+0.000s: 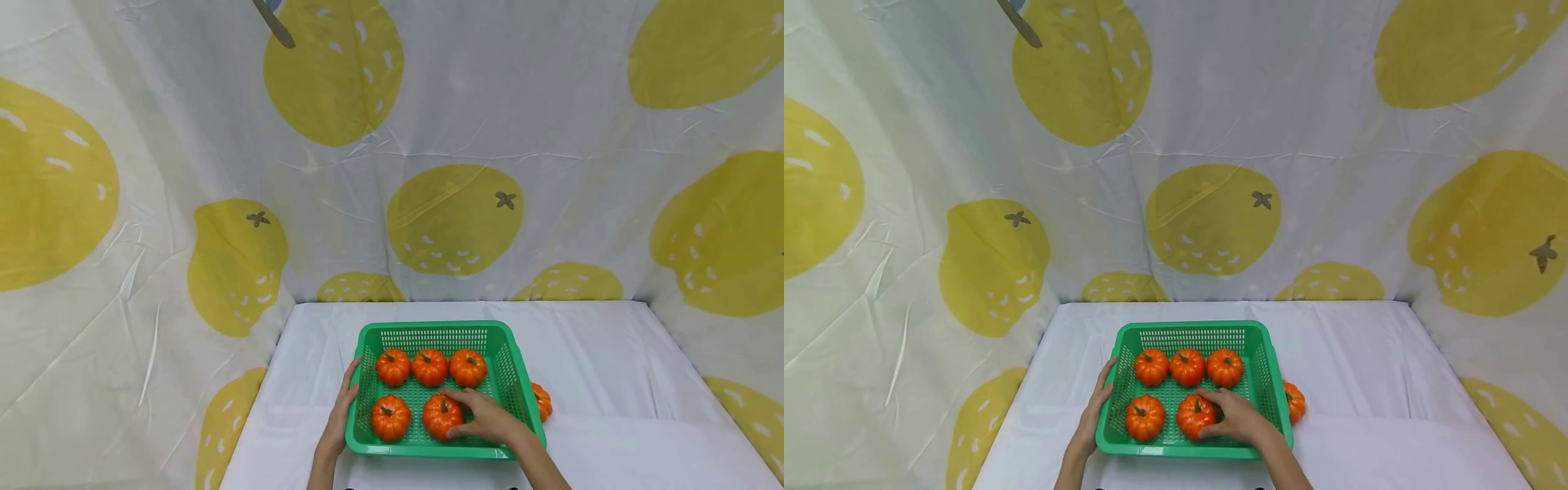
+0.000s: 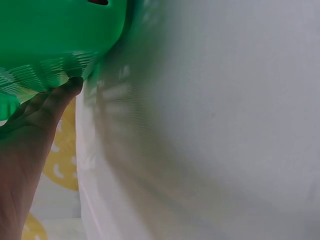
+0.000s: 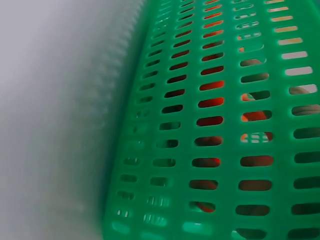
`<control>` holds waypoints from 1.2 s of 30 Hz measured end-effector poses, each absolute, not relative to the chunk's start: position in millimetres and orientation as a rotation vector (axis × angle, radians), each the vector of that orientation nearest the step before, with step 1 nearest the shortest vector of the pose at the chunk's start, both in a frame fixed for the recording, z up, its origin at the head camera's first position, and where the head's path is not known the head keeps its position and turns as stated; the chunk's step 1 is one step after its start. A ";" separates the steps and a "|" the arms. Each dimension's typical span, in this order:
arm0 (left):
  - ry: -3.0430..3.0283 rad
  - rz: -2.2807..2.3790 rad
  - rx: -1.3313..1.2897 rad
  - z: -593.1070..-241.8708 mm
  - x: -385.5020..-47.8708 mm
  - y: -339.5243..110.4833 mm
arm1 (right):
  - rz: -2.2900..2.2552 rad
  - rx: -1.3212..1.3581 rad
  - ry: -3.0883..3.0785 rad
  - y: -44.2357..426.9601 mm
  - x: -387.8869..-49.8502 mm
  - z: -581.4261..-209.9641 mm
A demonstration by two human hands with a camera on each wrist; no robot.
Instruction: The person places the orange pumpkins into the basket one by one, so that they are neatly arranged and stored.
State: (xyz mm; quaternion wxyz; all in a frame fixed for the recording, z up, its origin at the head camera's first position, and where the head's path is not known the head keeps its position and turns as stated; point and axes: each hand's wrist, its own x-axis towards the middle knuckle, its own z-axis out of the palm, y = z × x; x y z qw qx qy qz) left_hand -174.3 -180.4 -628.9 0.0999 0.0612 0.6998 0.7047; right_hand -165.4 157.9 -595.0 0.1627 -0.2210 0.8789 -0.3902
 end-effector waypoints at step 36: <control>2.067 2.087 0.175 -632.5 -173.7 -181.8 | -1.257 0.016 3.155 275.0 -122.6 -590.4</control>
